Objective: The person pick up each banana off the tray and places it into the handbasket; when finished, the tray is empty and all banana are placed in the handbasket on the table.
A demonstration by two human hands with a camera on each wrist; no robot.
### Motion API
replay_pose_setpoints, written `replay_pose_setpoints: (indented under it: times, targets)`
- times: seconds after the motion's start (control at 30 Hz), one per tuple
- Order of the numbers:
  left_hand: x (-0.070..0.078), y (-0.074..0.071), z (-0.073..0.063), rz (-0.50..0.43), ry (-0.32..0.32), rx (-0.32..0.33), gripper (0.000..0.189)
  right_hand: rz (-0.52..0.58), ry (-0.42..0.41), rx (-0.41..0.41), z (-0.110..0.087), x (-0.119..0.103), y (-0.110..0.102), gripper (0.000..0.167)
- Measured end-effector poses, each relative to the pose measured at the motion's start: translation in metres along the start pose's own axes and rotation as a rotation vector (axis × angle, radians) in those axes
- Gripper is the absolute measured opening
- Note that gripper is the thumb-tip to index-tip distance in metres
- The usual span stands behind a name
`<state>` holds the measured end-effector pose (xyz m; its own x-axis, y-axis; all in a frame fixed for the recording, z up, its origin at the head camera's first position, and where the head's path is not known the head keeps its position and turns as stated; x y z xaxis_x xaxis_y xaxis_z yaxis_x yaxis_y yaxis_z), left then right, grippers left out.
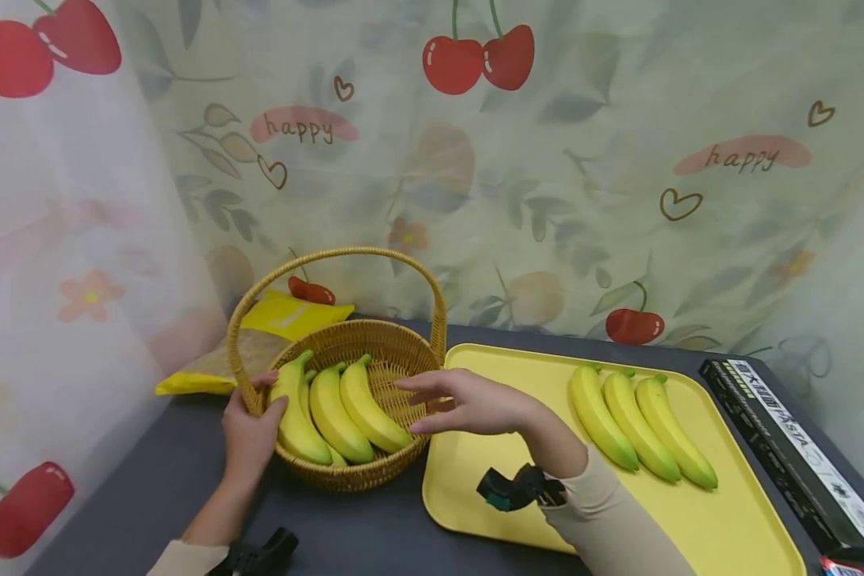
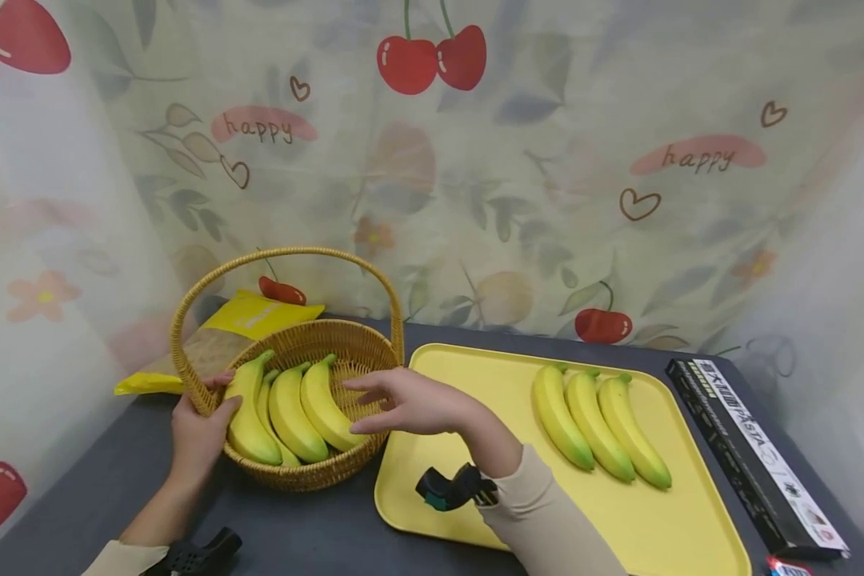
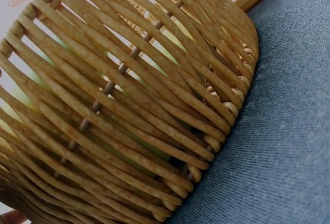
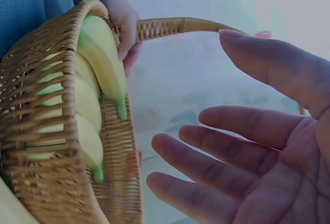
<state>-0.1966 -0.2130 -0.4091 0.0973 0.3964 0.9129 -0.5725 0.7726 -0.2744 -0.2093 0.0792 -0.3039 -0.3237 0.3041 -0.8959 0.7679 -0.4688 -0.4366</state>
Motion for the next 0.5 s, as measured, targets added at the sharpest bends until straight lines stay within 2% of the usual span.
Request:
replay_pose_setpoints:
  times: [0.23,0.5]
  targets:
    - [0.001,0.0,0.0,-0.008,0.012,0.011,0.026,0.033,-0.022,0.131,-0.031,0.011,-0.004,0.059]
    - [0.001,-0.001,-0.001,-0.003,0.0,0.012,0.026,0.051,-0.053,0.269,-0.064,0.041,-0.012,0.061]
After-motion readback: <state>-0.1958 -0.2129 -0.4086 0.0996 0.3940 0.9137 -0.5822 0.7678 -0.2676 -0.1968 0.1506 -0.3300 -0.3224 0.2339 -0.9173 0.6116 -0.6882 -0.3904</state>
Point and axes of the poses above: each hand's wrist, its own z-axis towards the middle knuckle, its own y-axis out of the palm, x = y × z, the point moved 1 cm from there along z, towards the middle knuckle, and after that the axes turned 10 degrees about z, right-handed, at the moved point
